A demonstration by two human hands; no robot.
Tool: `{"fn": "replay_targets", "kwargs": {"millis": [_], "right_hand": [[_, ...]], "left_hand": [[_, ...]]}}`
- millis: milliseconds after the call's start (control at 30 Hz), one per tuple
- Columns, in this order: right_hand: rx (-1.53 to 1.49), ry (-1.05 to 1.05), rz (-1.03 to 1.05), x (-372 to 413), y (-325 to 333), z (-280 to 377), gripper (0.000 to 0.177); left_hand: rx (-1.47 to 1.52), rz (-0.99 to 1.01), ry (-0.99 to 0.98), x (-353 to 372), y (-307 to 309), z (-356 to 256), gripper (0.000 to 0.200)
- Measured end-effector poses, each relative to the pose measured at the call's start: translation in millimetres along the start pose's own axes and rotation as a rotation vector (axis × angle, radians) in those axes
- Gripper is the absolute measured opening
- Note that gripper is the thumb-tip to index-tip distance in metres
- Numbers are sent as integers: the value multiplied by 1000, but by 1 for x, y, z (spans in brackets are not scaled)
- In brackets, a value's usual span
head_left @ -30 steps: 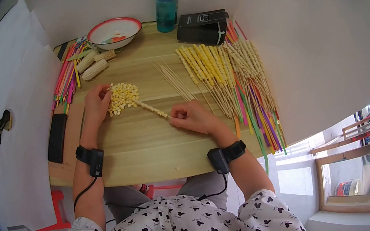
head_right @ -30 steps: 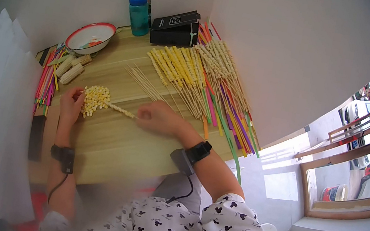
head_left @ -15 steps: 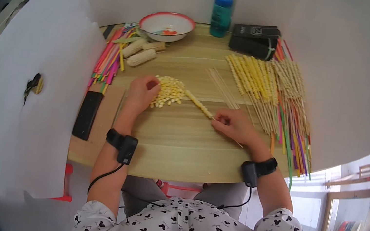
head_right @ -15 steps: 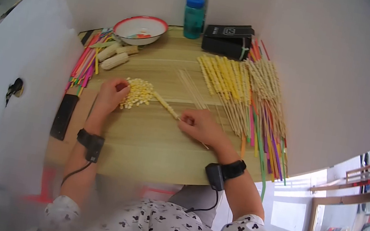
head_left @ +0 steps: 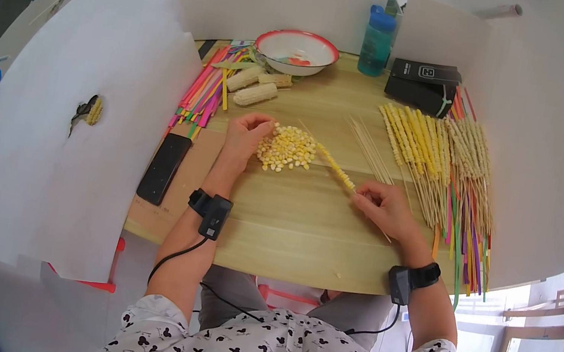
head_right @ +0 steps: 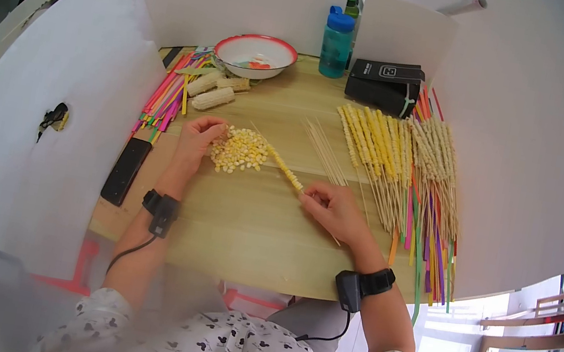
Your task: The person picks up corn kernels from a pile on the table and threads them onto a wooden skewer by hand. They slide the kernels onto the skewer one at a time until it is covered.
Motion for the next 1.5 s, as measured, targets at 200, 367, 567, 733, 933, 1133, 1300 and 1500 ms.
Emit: {"fn": "replay_targets", "kwargs": {"millis": [200,367,567,733,933,1133,1300,1500], "right_hand": [[-191,-24,-27,2,-5,5,13],[-237,-37,8,2,-10,6,13],[-197,-55,20,1,-12,2,14],[-143,-32,8,0,-12,-2,13],[-58,-86,-15,-1,-15,2,12],[-124,-103,7,-1,-16,4,12],[-142,-106,8,-1,-16,2,11],[-115,-101,-6,-2,-16,3,11]], "left_hand": [[222,5,31,-7,7,7,16],[381,54,81,-4,2,5,13],[496,101,149,3,-10,-2,13],[560,100,176,7,-15,-1,12],[691,133,204,8,-13,5,12],[764,107,257,8,-10,3,12],[770,122,271,9,-13,0,12],[777,92,251,11,-14,0,13]]}}
Point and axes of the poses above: each hand's wrist, its own x-axis away from the middle knuckle, its own y-axis out of the back of the hand, z = x × y, the point moved 3 cm from there along -x, towards the middle knuckle, and after that the axes turned 5 degrees about y, right-handed, at the moved point
